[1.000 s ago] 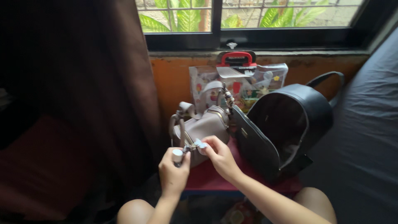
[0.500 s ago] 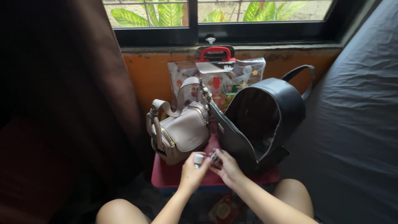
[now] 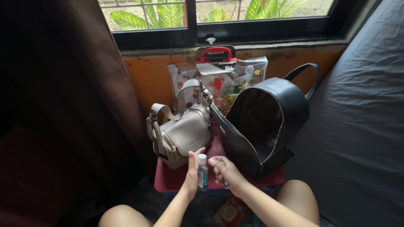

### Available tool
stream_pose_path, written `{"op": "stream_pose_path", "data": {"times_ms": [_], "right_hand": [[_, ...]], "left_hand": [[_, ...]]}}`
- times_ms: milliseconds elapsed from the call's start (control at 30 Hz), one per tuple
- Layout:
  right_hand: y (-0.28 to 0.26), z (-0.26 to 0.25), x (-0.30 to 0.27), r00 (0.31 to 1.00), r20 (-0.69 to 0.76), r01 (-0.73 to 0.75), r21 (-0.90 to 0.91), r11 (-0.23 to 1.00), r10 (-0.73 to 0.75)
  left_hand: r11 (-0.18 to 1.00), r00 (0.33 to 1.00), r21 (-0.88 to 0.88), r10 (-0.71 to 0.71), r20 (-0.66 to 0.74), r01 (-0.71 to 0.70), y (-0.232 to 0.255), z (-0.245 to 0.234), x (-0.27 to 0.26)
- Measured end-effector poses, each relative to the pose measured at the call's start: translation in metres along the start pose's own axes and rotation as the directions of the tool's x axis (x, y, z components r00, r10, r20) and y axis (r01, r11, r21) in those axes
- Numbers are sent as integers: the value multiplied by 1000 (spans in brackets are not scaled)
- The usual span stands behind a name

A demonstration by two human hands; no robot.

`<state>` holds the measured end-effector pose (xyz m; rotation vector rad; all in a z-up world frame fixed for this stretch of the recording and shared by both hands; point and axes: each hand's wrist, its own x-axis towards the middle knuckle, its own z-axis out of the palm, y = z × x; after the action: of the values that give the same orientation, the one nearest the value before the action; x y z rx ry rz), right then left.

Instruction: The person sits on the floor and organizes items by transferring them from a beige handbag to a black backpack. They handle various small items including bottles, a pouch, and a comb, placing them into the backpack or on a nearby pink stool.

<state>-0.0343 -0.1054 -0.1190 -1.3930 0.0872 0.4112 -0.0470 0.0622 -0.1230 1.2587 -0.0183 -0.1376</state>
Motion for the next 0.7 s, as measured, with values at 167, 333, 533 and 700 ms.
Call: {"op": "stream_pose_path", "data": {"times_ms": [167, 333, 533, 700], "right_hand": [[-65, 25, -58, 895, 138, 435, -479, 763, -423], [-138, 27, -110, 713, 194, 657, -523, 544, -674], [-203, -23, -122, 574, -144, 696, -432, 573, -806], [-216, -55, -109, 522, -228, 588, -602, 540, -822]], "left_hand": [[894, 932, 275, 314, 182, -355, 38, 20, -29], [823, 838, 173, 546, 24, -541, 94, 49, -6], [924, 900, 119, 382, -211, -364, 141, 100, 56], [987, 986, 73, 150, -67, -146, 129, 114, 47]]}}
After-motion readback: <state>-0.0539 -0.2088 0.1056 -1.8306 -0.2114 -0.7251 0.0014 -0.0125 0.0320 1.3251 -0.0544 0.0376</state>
